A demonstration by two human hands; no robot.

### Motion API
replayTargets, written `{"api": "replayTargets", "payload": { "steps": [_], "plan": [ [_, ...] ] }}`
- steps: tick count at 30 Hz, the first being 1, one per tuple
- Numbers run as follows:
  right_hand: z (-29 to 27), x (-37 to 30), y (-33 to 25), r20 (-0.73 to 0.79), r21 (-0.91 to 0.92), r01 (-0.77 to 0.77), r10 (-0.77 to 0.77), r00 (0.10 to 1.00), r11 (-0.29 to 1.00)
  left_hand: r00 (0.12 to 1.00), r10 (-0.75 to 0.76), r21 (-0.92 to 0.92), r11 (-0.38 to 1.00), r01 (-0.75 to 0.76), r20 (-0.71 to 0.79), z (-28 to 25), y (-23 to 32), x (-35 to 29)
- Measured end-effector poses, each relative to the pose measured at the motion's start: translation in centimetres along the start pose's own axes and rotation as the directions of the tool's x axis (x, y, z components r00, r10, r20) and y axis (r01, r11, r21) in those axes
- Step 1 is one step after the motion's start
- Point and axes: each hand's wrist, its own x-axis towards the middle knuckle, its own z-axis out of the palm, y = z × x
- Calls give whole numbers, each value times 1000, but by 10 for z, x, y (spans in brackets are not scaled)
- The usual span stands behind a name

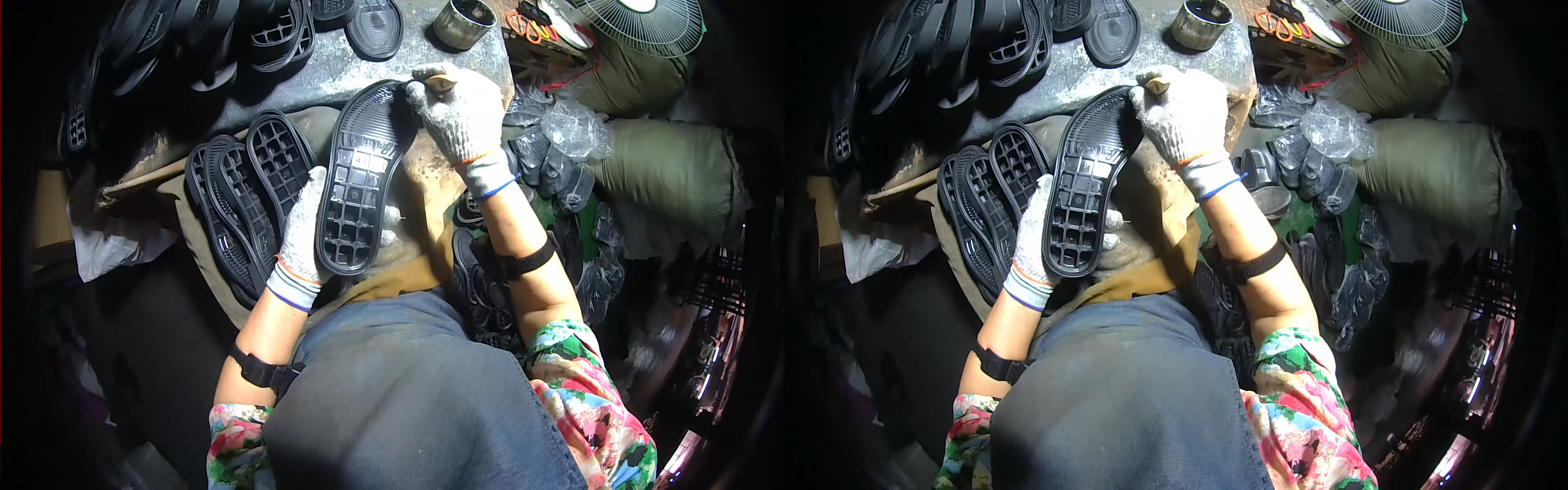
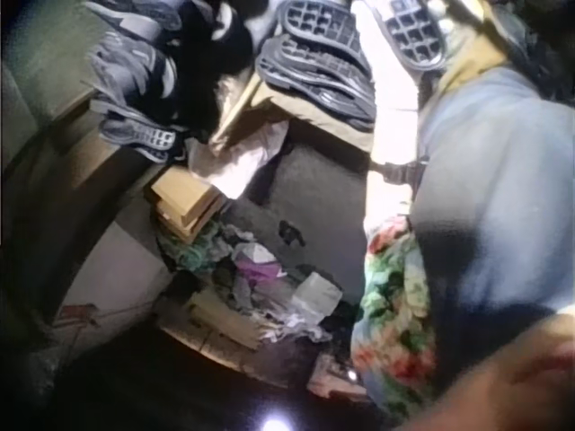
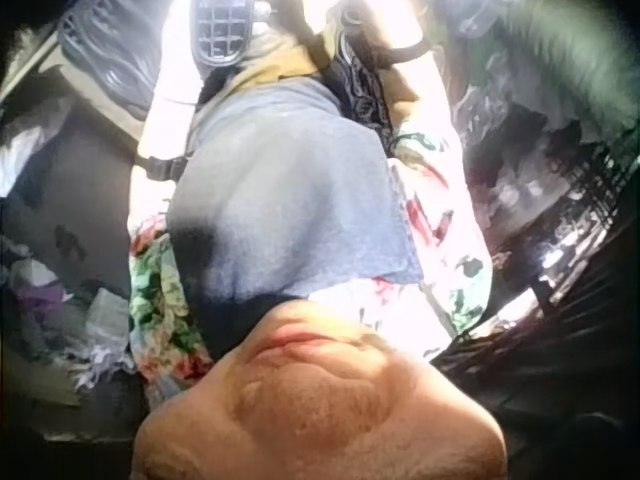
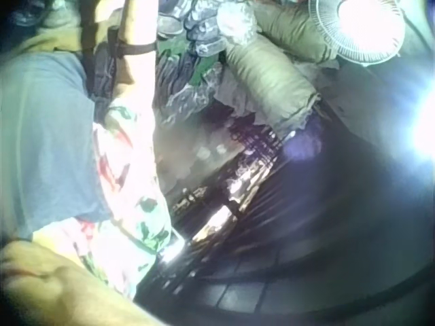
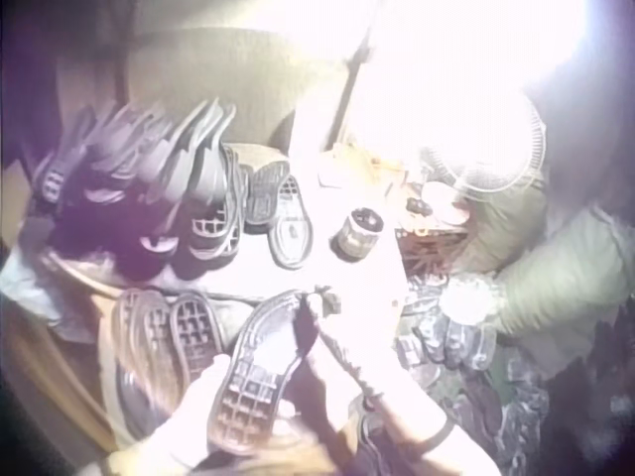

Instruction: Applying glue or primer to the bottom of black shoe soles using a brush and a liquid container.

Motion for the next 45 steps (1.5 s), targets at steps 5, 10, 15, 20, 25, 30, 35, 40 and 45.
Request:
{"api": "replayTargets", "payload": {
  "steps": [5,10,15,20,25,30,35,40,45],
  "plan": [
    [-34,-25,-50,227,113,-438,406,885,892,999,-8,178,984,-2,52,-28,9,-4],
    [-26,-14,-35,399,623,-673,578,712,398,999,41,67,997,-40,-23,-30,7,-13],
    [36,-24,16,169,644,-482,504,847,594,996,24,-20,1000,-22,81,-19,8,-4],
    [5,-24,-56,436,779,-555,383,814,293,993,81,304,947,-103,85,-33,14,-8],
    [-37,-48,-96,605,694,-666,280,745,273,981,21,53,998,-32,193,-30,16,-8],
    [-18,-27,-78,488,768,-607,429,760,203,898,-58,183,983,-25,437,-20,20,-7],
    [-36,-27,-97,436,767,-573,420,796,289,971,69,96,991,-93,229,7,5,-6],
    [-66,-56,-126,351,809,-476,366,862,345,957,202,140,962,-234,210,7,8,7],
    [-88,-67,-121,218,728,-173,15,976,664,903,214,312,887,-339,373,20,19,10]
  ]
}}
